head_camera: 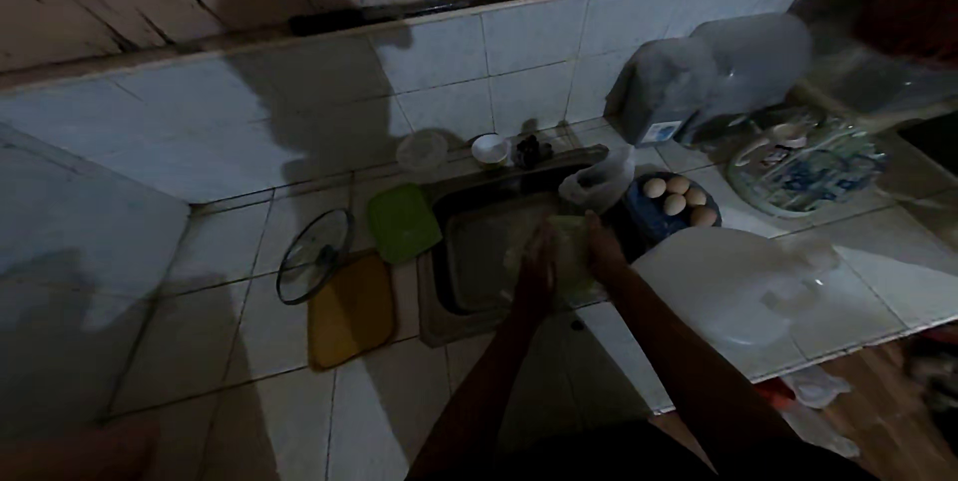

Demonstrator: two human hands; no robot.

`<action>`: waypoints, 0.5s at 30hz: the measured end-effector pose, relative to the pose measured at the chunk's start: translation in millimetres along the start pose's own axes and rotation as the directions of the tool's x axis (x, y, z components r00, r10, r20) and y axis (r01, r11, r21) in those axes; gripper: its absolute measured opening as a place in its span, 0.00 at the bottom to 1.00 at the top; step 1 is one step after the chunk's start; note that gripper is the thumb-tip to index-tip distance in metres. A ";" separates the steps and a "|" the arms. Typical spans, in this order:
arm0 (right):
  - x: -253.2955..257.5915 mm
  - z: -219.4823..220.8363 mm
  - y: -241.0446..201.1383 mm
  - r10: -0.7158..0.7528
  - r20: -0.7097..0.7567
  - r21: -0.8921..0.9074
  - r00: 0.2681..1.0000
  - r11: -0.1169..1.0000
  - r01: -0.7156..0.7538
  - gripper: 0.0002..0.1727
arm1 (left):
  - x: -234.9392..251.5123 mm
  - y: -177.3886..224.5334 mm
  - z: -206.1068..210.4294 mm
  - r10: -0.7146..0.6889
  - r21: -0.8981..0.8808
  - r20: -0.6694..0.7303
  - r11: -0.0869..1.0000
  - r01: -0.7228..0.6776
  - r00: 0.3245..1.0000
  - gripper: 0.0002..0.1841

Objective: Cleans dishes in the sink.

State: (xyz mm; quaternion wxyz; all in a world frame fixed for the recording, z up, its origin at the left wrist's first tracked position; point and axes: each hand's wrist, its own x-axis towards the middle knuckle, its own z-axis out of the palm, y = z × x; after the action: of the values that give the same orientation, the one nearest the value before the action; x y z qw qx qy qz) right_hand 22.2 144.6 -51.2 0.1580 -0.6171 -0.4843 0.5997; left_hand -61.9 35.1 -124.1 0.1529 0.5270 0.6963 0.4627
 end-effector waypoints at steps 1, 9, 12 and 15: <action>2.1 -0.7 0.9 0.010 -0.009 0.023 1.000 1.000 -0.009 0.34 | -8.1 -5.0 -1.1 0.068 -0.006 0.009 0.998 -0.068 0.998 0.25; -15.0 7.1 -3.8 -0.012 0.031 -0.057 0.999 0.998 0.014 0.31 | -6.0 12.5 -53.8 -0.275 -0.007 0.285 0.957 0.289 0.918 0.25; -8.7 5.4 -3.7 -0.006 0.035 -0.076 0.999 0.997 0.009 0.31 | -16.3 -0.1 -45.2 -0.056 0.059 0.276 0.997 0.041 0.959 0.28; -3.7 7.8 4.9 -0.010 0.069 -0.090 0.998 0.996 0.016 0.31 | -15.2 10.6 -55.4 -0.153 0.121 0.324 0.985 0.120 0.934 0.23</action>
State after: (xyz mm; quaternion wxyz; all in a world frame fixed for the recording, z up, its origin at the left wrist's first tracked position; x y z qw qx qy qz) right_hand 17.9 136.4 -54.6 0.1170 -0.5996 -0.5199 0.5971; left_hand -88.4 -4.9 -90.6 0.2735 0.5545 0.7176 0.3206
